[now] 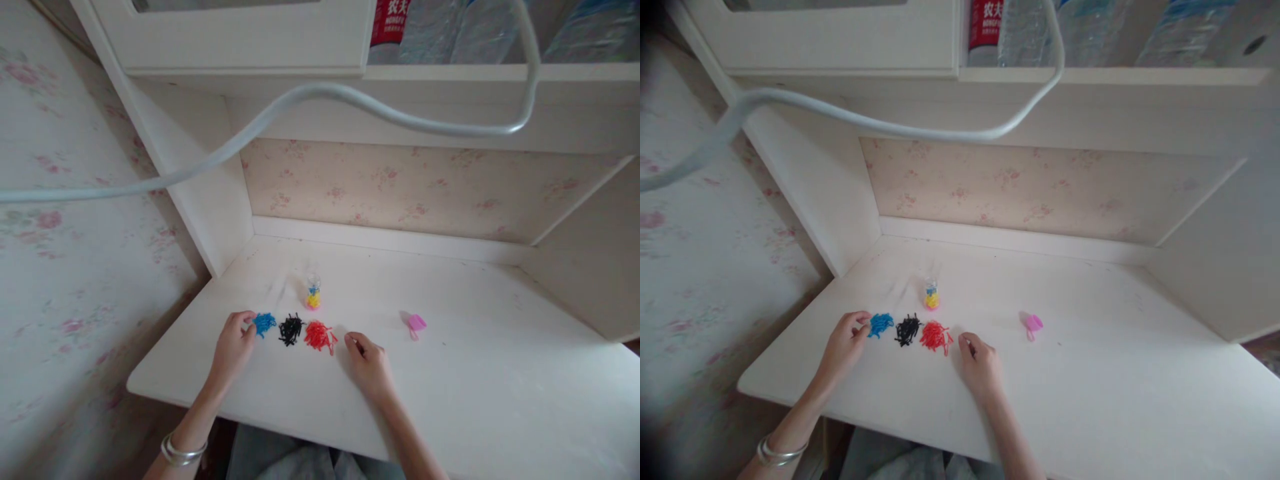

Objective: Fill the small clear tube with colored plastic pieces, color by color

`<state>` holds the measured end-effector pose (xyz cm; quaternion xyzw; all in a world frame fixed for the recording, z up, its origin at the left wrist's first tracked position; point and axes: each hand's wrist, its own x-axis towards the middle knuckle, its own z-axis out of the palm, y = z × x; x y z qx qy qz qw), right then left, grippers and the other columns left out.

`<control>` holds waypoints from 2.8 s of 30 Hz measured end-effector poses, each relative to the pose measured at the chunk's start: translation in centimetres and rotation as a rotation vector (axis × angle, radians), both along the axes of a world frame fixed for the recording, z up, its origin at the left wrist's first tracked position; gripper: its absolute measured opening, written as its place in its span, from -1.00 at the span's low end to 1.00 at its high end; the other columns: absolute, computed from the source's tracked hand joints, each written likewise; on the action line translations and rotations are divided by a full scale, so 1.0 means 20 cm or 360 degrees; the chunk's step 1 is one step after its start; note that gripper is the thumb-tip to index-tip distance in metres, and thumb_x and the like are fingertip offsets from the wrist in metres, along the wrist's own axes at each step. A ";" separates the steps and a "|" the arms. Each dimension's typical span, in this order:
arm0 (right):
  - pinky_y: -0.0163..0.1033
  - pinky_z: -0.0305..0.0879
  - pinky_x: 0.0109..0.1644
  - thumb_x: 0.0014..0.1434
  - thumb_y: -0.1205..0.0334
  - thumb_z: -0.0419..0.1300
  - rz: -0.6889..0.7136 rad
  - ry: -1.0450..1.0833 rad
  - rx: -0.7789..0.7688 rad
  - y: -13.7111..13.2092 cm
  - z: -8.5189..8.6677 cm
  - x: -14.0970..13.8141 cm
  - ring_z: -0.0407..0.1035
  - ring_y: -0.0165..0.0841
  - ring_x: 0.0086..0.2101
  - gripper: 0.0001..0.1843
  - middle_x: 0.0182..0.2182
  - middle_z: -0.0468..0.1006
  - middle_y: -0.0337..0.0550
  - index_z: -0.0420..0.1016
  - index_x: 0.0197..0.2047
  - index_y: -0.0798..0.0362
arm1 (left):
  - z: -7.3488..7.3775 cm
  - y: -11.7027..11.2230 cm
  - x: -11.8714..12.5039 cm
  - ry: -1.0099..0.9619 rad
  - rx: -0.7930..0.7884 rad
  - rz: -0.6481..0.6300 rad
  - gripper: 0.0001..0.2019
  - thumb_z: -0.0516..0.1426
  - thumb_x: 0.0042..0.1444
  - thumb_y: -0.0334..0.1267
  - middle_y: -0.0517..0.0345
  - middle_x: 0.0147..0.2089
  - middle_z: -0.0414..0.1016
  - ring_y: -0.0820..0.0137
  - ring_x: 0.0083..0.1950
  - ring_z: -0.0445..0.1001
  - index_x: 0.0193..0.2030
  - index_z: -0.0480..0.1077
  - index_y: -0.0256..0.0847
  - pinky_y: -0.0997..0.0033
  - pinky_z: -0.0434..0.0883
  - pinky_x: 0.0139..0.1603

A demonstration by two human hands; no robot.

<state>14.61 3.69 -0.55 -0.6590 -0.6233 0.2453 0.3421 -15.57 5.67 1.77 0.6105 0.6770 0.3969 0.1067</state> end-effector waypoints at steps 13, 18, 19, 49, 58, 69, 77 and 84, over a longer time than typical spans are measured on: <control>-0.32 0.26 -0.36 0.27 0.16 -0.04 0.0637 -0.0778 0.0065 -0.03 0.26 -0.68 0.50 -0.30 -0.38 -0.69 -0.38 0.60 -0.13 0.52 -0.27 -0.02 | -0.09 -0.13 -0.13 0.0198 -0.0351 0.0055 -0.78 0.00 0.14 -0.18 0.17 -0.08 0.41 0.46 -0.36 0.43 -0.14 0.39 -0.11 0.39 0.37 -0.24; -0.20 0.36 -0.30 0.23 0.24 -0.03 0.0760 -0.1041 -0.0050 0.07 0.27 -0.87 0.51 -0.19 -0.31 -0.74 -0.33 0.59 -0.01 0.48 -0.22 0.06 | -0.09 -0.14 -0.11 0.0384 -0.0371 0.0009 -0.78 0.01 0.18 -0.22 0.18 -0.03 0.38 0.49 -0.32 0.44 -0.08 0.40 -0.06 0.46 0.32 -0.28; -0.19 0.37 -0.29 0.23 0.27 -0.03 0.0776 -0.1066 -0.0058 0.08 0.27 -0.89 0.51 -0.19 -0.30 -0.74 -0.32 0.59 0.00 0.48 -0.22 0.08 | -0.09 -0.14 -0.10 0.0421 -0.0367 0.0004 -0.78 0.00 0.19 -0.22 0.17 -0.02 0.38 0.49 -0.31 0.45 -0.08 0.40 -0.05 0.47 0.31 -0.30; -0.37 0.05 -0.46 0.22 -0.08 -0.05 -0.0052 0.0003 0.0414 0.44 0.48 -0.33 0.23 -0.46 -0.58 -0.53 -0.60 0.43 -0.27 0.55 -0.18 0.04 | -0.12 -0.13 -0.12 0.0423 -0.0185 0.0081 -0.73 -0.12 0.28 -0.14 0.09 -0.11 0.44 0.32 -0.15 0.48 -0.16 0.35 -0.15 0.37 0.37 -0.20; -0.36 0.18 -0.33 0.22 -0.03 -0.01 0.0030 -0.0052 0.0386 0.47 0.45 -0.36 0.37 -0.42 -0.46 -0.58 -0.45 0.58 -0.20 0.58 -0.14 -0.02 | -0.13 -0.13 -0.14 0.0390 -0.0164 0.0051 -0.71 -0.14 0.28 -0.12 0.10 -0.12 0.43 0.32 -0.14 0.47 -0.15 0.34 -0.15 0.33 0.38 -0.15; -0.35 0.11 -0.46 0.17 -0.16 -0.01 -0.0153 0.0250 0.0207 0.27 0.26 -0.17 0.26 -0.42 -0.53 -0.48 -0.50 0.51 -0.20 0.56 -0.18 0.09 | -0.15 -0.11 -0.16 0.0103 -0.0045 0.0057 -0.71 -0.08 0.24 -0.08 0.07 -0.18 0.43 0.32 -0.19 0.44 -0.22 0.36 -0.18 0.32 0.38 -0.15; -0.30 0.23 -0.30 0.18 -0.16 -0.03 -0.0182 0.0280 -0.0017 0.05 -0.02 -0.03 0.41 -0.31 -0.38 -0.46 -0.36 0.60 -0.09 0.55 -0.16 0.09 | 0.08 -0.12 0.00 -0.0088 0.0021 -0.0017 -0.72 -0.04 0.23 -0.06 0.09 -0.23 0.45 0.36 -0.25 0.43 -0.23 0.36 -0.19 0.36 0.38 -0.20; -0.31 0.24 -0.30 0.22 -0.13 -0.09 -0.0048 0.0156 -0.0022 0.04 -0.01 -0.04 0.44 -0.31 -0.37 -0.48 -0.34 0.61 -0.10 0.55 -0.16 0.04 | 0.34 0.12 0.37 -0.0089 0.0230 -0.0368 -0.78 -0.03 0.25 -0.16 0.13 -0.25 0.42 0.48 -0.33 0.39 -0.23 0.39 -0.20 0.47 0.35 -0.26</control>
